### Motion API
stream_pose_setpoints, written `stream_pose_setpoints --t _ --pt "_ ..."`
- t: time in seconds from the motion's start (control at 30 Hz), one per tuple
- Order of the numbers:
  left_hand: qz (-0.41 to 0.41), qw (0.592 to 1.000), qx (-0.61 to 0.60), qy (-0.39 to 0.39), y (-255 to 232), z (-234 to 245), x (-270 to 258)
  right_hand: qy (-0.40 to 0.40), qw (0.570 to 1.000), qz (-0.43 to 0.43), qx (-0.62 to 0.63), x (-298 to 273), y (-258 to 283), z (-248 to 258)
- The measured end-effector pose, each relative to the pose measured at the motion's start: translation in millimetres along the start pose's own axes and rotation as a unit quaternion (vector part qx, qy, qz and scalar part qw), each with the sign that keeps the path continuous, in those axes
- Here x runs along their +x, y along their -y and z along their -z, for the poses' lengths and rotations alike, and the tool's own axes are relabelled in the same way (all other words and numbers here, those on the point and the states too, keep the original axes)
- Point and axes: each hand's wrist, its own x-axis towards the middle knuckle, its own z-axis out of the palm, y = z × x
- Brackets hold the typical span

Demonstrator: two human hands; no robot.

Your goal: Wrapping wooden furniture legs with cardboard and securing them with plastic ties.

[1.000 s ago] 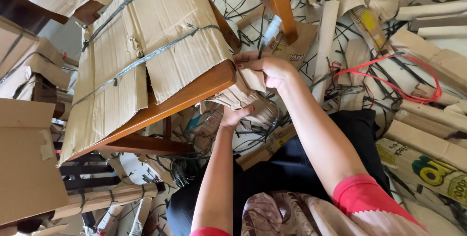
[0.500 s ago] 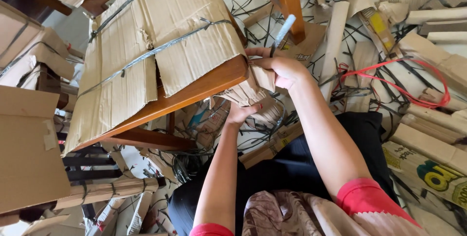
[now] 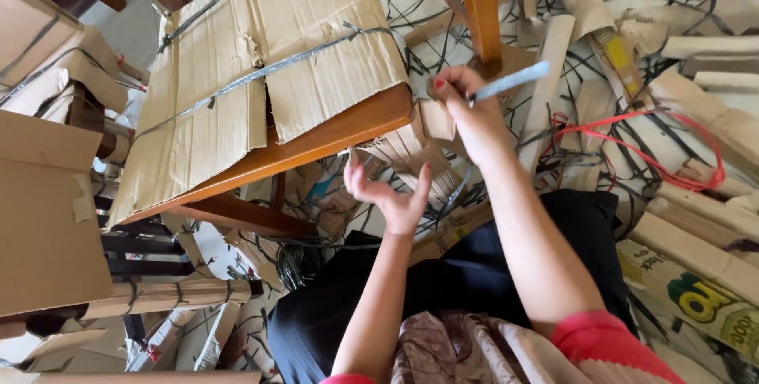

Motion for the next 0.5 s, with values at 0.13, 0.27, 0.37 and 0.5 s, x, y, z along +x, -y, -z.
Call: stream_pose_setpoints --t 0.13,0.27,0.37,0.5 --pt "-0.224 0.972 -0.063 -0.034 -58 10 90 -0.08 0.989 0.123 -0.023 -39 -1 -24" --pt "-0.228 0.92 0.139 0.287 -113 0 193 -0.145 0.972 0.186 -0.01 -63 -8 -26" --pt "-0.13 0.82 0.27 0.487 -84 -45 209 -0.142 0.967 0.208 -0.043 -77 -4 -24" --pt "0.016 0.523 0.489 0.698 -132 -102 227 -0.118 0.965 0.232 -0.037 -90 -3 -26"
